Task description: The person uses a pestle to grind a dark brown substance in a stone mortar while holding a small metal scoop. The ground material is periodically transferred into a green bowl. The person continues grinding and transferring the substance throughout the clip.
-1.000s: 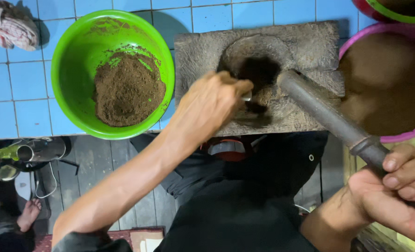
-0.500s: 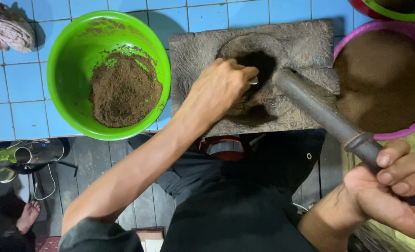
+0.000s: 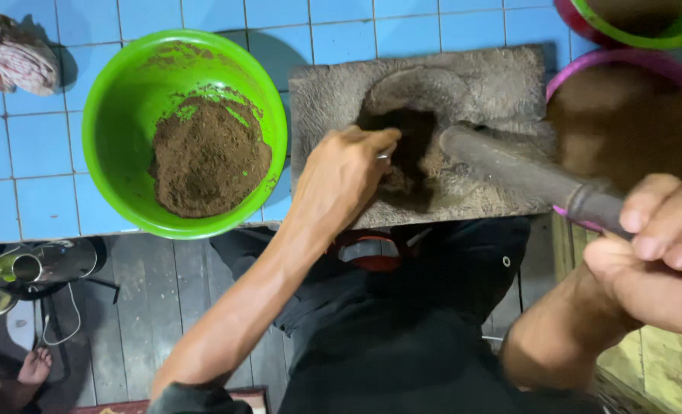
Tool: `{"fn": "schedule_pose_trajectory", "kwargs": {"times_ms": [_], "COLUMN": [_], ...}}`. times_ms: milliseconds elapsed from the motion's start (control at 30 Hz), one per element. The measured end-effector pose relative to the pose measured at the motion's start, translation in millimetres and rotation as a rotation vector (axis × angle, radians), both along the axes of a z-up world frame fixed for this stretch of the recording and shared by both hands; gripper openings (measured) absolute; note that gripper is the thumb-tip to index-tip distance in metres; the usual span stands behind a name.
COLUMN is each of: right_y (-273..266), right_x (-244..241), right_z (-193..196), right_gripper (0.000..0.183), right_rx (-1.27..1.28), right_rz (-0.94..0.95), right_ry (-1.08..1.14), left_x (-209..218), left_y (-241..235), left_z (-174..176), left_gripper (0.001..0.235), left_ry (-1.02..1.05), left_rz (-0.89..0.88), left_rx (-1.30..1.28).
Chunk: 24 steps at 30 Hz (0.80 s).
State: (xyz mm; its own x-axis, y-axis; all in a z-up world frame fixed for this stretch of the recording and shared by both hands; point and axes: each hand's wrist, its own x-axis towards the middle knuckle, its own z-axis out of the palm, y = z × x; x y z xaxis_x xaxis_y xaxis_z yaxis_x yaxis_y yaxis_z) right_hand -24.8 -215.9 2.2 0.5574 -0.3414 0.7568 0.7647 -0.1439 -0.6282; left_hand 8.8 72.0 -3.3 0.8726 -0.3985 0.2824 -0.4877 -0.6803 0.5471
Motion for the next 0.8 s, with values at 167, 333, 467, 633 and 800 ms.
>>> {"fn": "schedule_pose_trajectory", "kwargs": {"times_ms": [167,333,467,633,800], "right_y": [46,112,98,130,130], "right_x": [47,68,81,75,67], "right_z": [71,53,67,78,94], "right_gripper": [0.042,0.028,0.032,0.026,0.045], "right_rx": [-0.627,-0.188,-0.202,-0.298,-0.400], "right_rz": [0.447,0.338,0.475,0.605,0.593], "right_ry": [-0.066,0.101,0.155,0.182,0.252], "left_x": [-4,-1,-8,-1,-3], "left_y": [4,6,6,9,7], "left_z": [-1,-7,-1,0,-1], "left_gripper": [0.024,0.023,0.024,0.024,0.023], "left_ry": [0.007,0.044,0.050,0.028,0.041], "left_rz": [0.302,0.376,0.392,0.403,0.411], "left_rx": [-0.260,-0.281,-0.300,-0.348,-0.324]}}
